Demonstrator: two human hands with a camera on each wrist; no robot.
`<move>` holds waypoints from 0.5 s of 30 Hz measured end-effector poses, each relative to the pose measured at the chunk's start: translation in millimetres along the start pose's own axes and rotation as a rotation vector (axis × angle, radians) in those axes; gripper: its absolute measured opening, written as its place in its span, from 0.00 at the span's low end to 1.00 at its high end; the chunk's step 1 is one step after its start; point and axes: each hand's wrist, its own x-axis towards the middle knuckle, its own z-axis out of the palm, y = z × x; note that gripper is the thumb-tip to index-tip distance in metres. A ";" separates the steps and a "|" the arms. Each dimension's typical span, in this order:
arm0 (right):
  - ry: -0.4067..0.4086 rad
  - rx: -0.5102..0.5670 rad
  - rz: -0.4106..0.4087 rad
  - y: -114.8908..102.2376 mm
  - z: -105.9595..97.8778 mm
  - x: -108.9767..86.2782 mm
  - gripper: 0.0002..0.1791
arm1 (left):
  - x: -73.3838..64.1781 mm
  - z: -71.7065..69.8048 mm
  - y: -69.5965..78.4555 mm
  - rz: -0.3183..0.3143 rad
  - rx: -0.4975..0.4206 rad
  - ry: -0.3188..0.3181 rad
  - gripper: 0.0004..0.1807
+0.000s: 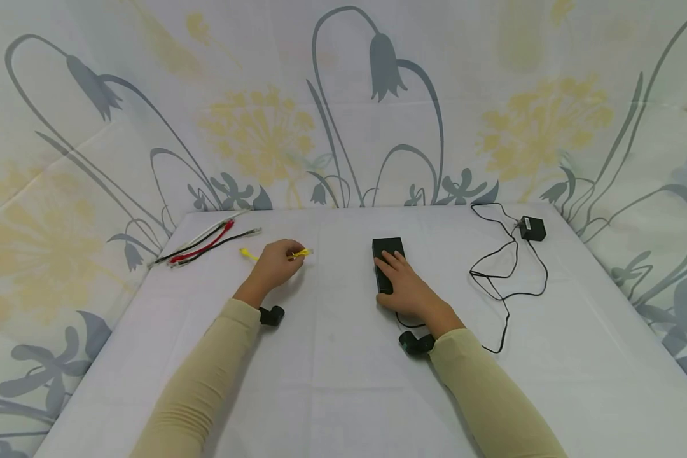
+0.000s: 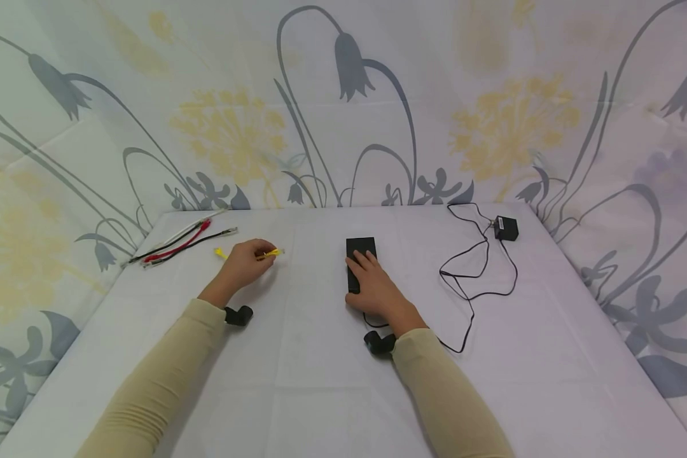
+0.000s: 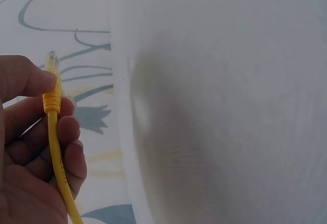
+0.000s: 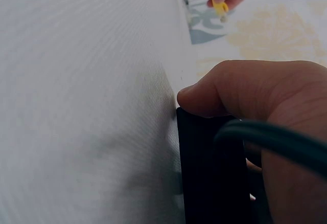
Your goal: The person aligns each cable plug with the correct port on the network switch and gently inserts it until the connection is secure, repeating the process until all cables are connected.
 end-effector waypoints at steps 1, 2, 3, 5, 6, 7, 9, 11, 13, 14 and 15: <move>-0.001 0.000 0.000 -0.1 -0.2 -0.1 0.41 | -0.3 0.7 1.1 0.004 0.005 -0.009 0.13; -0.001 0.001 0.000 -0.2 -0.4 -0.2 0.41 | -0.6 1.6 2.1 0.003 0.009 -0.015 0.13; -0.002 0.002 0.000 -0.3 -0.7 -0.3 0.41 | -0.8 2.7 2.7 0.002 0.016 -0.025 0.12; -0.003 0.002 0.001 -0.6 -1.0 -0.5 0.41 | -1.3 4.7 3.8 0.001 0.023 -0.040 0.12; -0.003 0.003 0.002 -0.7 -1.1 -0.7 0.41 | -1.5 5.9 4.1 0.007 0.025 -0.045 0.12; -0.004 0.004 0.002 -0.8 -1.2 -0.9 0.41 | -1.4 7.2 4.1 0.012 0.026 -0.050 0.11; -0.004 0.003 0.004 -1.0 -1.3 -1.0 0.41 | -1.2 9.7 4.5 0.018 0.027 -0.059 0.11; -0.004 0.003 0.004 -1.0 -1.2 -1.1 0.41 | -0.9 11.9 5.2 0.030 0.019 -0.064 0.10; -0.004 0.004 0.004 -1.1 -1.2 -1.1 0.41 | -0.6 14.1 6.5 0.038 0.014 -0.073 0.10; -0.004 0.003 0.005 -1.1 -1.2 -1.1 0.41 | -0.6 15.0 7.3 0.040 0.011 -0.077 0.10; -0.004 0.002 0.004 -1.1 -1.2 -1.1 0.41 | -0.6 15.9 8.2 0.047 0.010 -0.081 0.11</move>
